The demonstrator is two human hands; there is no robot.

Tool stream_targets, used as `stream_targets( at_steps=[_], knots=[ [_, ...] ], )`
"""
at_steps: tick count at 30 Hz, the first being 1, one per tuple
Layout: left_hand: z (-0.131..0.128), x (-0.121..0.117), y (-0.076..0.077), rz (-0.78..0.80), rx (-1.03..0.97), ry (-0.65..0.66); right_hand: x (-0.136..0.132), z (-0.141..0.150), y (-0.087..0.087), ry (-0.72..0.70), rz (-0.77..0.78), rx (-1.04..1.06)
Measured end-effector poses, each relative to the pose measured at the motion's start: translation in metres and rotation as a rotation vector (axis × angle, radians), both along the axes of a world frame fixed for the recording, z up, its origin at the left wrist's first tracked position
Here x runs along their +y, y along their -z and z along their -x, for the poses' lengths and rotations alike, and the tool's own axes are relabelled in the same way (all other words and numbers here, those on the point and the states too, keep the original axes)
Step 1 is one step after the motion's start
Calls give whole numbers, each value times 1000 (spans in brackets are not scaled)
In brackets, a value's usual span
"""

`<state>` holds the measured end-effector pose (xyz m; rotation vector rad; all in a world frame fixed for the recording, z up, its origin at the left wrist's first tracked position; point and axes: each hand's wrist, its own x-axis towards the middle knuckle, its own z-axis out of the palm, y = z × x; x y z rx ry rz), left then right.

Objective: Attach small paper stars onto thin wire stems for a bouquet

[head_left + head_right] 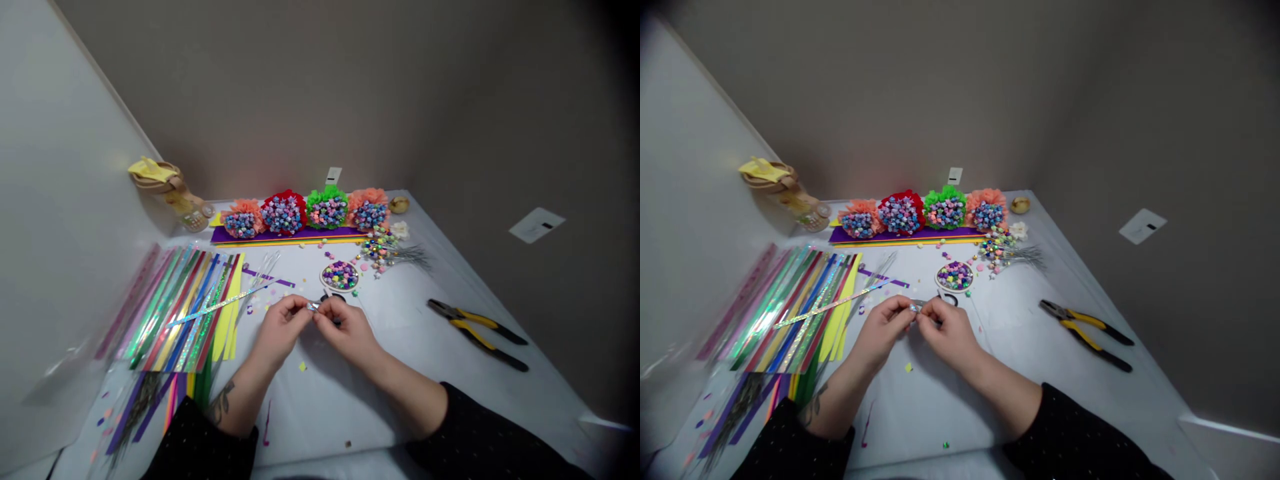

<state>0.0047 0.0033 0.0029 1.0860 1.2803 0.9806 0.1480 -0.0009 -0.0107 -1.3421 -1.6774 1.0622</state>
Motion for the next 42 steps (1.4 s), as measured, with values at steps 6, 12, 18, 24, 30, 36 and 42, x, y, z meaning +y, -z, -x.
stream_targets(
  at_steps=[6, 12, 18, 24, 30, 36, 42],
  knots=[
    [-2, 0, 6, -23, -51, -55, 1, 0, -1, -34, -32, -65],
    [2, 1, 10, -86, 215, -19, 4, -6, -2, 31, -273, -89],
    [0, -8, 14, -501, 777, 163, 3, -11, 0, 58, -844, -281],
    [-1, -9, 14, -650, 1121, 179, 4, -12, 1, 110, -833, -453],
    [0, -9, 9, -702, 1230, 120, 10, -13, 8, 61, -754, -470],
    [-2, -12, 11, -695, 1304, 175, 10, -12, 8, 55, -782, -501],
    [-2, -13, 9, -692, 1312, 186, 15, -11, 10, 62, -770, -526]
  ],
)
